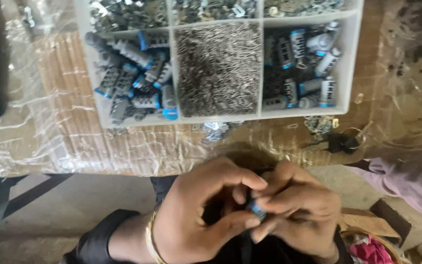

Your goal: The person sits at a workbench and assembles small gray plastic components with blue ends, inserting metal pins one at a time from a compartment organizer box into each plastic part by hand. They repeatedly pick pins from the box, press them into the plastic bodies, and set finished parts aside.

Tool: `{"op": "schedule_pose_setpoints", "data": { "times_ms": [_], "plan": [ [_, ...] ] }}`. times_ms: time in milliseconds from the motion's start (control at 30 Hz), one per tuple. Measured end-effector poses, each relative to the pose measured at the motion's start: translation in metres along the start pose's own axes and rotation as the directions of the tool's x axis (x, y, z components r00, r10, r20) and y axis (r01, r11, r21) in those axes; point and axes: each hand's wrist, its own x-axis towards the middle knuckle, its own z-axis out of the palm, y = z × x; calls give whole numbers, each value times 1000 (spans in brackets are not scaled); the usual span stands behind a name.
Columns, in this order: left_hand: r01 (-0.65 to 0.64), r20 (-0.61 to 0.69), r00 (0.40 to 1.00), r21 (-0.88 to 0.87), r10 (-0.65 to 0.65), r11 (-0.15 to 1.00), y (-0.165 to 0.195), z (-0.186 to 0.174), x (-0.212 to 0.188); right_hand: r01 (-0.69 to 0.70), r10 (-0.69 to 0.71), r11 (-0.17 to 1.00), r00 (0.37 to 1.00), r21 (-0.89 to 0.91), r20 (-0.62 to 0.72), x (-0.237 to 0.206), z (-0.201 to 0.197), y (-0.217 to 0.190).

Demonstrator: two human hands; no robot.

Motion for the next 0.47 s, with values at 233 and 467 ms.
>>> {"op": "schedule_pose_setpoints", "data": {
  "times_ms": [233,467],
  "plan": [
    [-227,46,662,963,748,141,-7,39,42,183,-126,972,935,149,-330,-28,-16,-7],
    [-442,246,616,894,748,70,-26,-2,11,102,-61,984,962,143,-267,-24,-16,4]
  ]
}}
